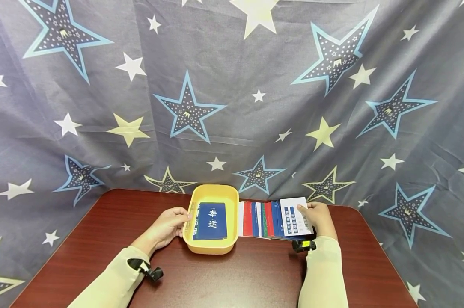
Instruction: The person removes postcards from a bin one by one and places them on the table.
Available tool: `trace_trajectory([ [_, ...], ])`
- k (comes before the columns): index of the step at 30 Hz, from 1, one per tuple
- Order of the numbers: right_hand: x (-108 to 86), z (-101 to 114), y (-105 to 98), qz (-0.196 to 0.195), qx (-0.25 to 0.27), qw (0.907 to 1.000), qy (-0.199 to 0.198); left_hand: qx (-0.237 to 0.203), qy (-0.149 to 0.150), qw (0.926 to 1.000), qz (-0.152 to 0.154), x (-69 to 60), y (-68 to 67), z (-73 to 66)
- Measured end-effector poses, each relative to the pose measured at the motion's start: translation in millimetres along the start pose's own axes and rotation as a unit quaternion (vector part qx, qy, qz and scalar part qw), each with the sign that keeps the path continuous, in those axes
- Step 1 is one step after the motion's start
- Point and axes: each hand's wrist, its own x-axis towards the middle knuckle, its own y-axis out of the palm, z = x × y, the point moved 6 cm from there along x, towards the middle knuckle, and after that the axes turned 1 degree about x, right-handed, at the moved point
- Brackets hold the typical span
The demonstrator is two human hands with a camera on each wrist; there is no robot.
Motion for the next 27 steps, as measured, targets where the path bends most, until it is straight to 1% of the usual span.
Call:
trace_trajectory([
  [3,1.3,-2.3,2.9,0.001,-0.026,0.9997,-0.004,0.001,0.0,1.0,0.002,-0.5,0.4,-0.6],
  [6,3.1,-2.9,3.3,-0.009,-0.074,0.9971,-0.017,0.0,0.002,1.0,0.003,-0.6,0.7,-1.1],
  [10,2.5,-3.2,4.2,-0.016,-0.132,0.9909,-0.022,-0.003,0.002,1.0,0.004,-0.7,1.0,-1.2],
  [13,-0.9,-2.0,5.7,-0.022,-0.157,0.9872,-0.017,-0.004,0.002,1.0,0.003,-0.7,1.1,-1.3],
  [18,-7.5,2.5,7.7,-0.046,-0.201,0.9786,-0.01,-0.004,0.003,1.0,0.002,-1.1,0.9,-1.8],
  [20,-8.0,3.1,8.1,-0.049,-0.206,0.9773,-0.005,-0.005,0.003,1.0,0.002,-1.4,1.2,-2.1],
  [22,-7.1,2.9,8.0,-0.047,-0.2,0.9787,-0.005,-0.006,0.003,1.0,0.002,-1.6,1.6,-2.2],
  [25,-3.7,1.7,3.5,-0.046,-0.184,0.9817,-0.016,-0.007,0.003,1.0,0.001,-1.9,2.0,-2.3],
  [27,-1.1,1.0,-1.8,-0.053,-0.172,0.9834,-0.026,-0.008,0.004,1.0,0.001,-2.2,1.9,-2.4],
])
